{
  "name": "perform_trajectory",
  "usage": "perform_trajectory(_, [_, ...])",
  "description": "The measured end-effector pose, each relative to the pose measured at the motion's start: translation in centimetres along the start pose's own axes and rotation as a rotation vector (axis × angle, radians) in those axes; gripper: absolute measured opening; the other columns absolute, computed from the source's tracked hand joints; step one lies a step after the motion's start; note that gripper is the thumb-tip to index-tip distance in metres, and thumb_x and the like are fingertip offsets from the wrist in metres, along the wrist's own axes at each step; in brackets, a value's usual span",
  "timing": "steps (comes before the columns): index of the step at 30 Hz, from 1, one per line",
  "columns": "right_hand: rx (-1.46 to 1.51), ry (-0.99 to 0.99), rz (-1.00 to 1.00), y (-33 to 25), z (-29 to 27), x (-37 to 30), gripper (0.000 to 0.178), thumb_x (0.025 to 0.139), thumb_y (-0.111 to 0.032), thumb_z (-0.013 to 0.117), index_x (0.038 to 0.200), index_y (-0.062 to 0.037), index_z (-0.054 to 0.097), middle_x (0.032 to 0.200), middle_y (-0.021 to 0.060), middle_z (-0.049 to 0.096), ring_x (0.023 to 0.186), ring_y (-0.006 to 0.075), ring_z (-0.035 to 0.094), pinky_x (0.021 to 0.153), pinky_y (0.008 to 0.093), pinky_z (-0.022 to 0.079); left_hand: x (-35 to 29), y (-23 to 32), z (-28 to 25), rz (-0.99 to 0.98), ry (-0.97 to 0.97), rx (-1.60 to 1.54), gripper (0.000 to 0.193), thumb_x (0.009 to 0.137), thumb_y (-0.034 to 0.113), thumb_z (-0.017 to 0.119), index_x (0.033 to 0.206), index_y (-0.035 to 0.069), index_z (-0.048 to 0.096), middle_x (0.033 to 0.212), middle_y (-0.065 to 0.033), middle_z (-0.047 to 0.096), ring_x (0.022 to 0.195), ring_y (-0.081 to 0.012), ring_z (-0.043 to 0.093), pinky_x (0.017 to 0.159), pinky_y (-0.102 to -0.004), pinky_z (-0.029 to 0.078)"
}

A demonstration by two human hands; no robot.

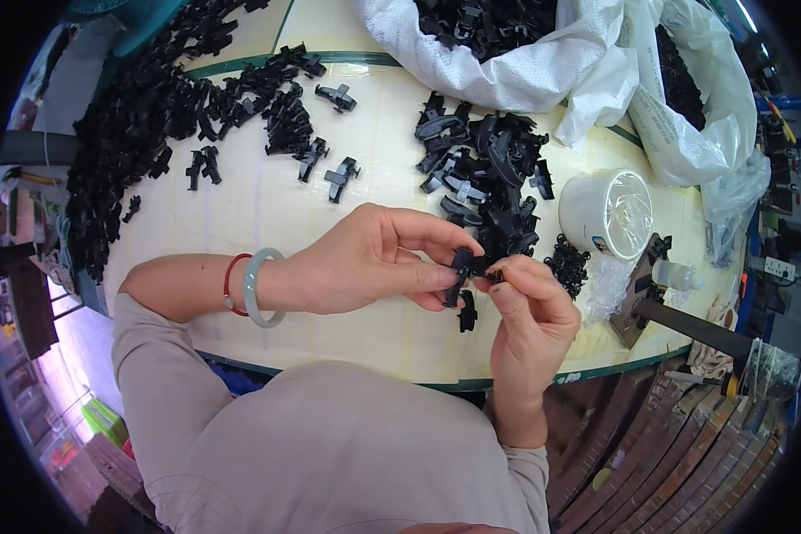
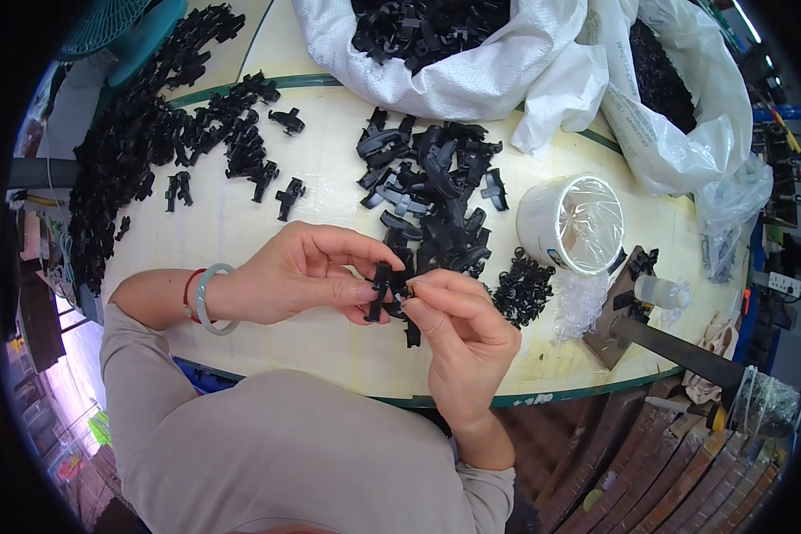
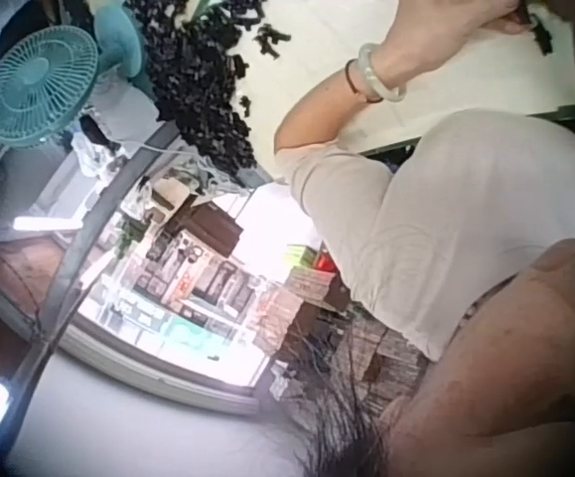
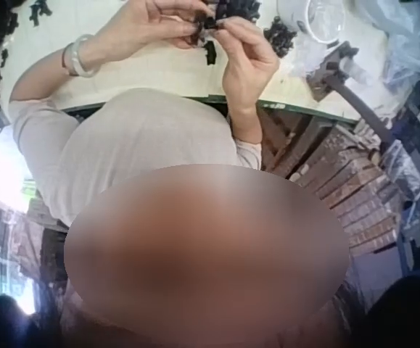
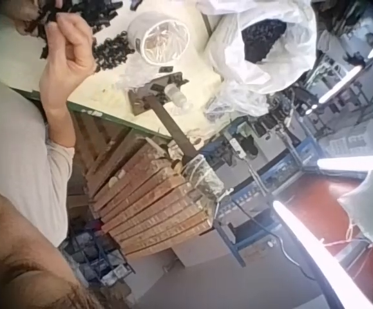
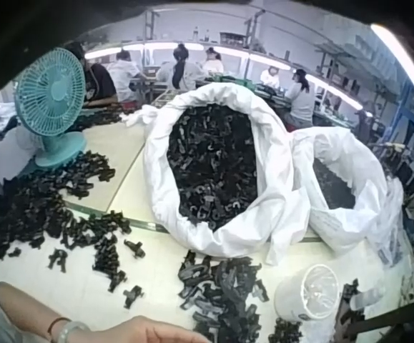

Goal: The person assembles small black plastic industrial components by hand at a workbench.

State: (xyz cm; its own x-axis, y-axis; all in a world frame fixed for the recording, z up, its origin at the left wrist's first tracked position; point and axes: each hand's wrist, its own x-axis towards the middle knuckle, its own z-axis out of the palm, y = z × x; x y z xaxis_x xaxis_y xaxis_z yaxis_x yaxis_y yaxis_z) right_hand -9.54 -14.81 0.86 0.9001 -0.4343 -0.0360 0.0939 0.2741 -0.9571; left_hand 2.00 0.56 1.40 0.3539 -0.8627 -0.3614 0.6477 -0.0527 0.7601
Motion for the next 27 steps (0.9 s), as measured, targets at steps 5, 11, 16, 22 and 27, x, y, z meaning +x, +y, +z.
perform_trajectory(5, [-0.009,-0.025,-0.001,1.0,0.5,-0.2,0.018,0.077,0.012,0.060,0.093,0.0042,0.063,0.098,0.0137,0.059,0.085,0.0155,0.059,0.074,0.0232,0.049,-0.1,-1.0,-0.2,0.078,0.021,-0.011,0.027,0.087,0.000,0.054,0.113,-0.003,0.052,0.100,-0.0116,0.062,0.089,-0.0165,0.062,0.077,-0.0273,0.054])
perform_trajectory(11, [-0.004,-0.017,-0.023,1.3,0.4,-0.2,0.018,0.077,0.013,0.059,0.092,0.0043,0.063,0.098,0.0141,0.059,0.086,0.0168,0.059,0.076,0.0252,0.050,0.1,-1.4,-0.2,0.103,0.027,-0.037,0.024,0.086,0.000,0.055,0.110,-0.004,0.054,0.100,-0.0125,0.062,0.089,-0.0166,0.062,0.079,-0.0275,0.054])
perform_trajectory(16, [-0.074,-0.008,-0.046,1.4,0.5,-0.1,0.018,0.076,0.013,0.061,0.091,0.0040,0.064,0.097,0.0128,0.060,0.083,0.0147,0.059,0.073,0.0234,0.051,0.1,-1.5,-0.2,0.115,0.029,-0.040,0.024,0.086,0.000,0.055,0.110,-0.004,0.054,0.100,-0.0130,0.062,0.089,-0.0165,0.062,0.079,-0.0275,0.054])
perform_trajectory(22, [-0.183,-0.013,-0.113,1.3,0.6,0.1,0.019,0.074,0.013,0.062,0.089,0.0027,0.065,0.095,0.0113,0.060,0.079,0.0116,0.058,0.067,0.0207,0.049,0.1,-1.6,-0.2,0.133,0.026,-0.044,0.025,0.086,0.000,0.055,0.110,-0.005,0.054,0.101,-0.0133,0.062,0.090,-0.0165,0.062,0.079,-0.0277,0.053])
perform_trajectory(27, [-0.185,-0.023,-0.117,1.2,0.6,0.0,0.019,0.074,0.013,0.063,0.089,0.0017,0.066,0.095,0.0108,0.060,0.076,0.0102,0.057,0.064,0.0195,0.048,0.0,-1.6,-0.3,0.143,0.022,-0.023,0.026,0.086,0.000,0.055,0.111,-0.005,0.054,0.101,-0.0135,0.062,0.090,-0.0165,0.062,0.079,-0.0277,0.053])
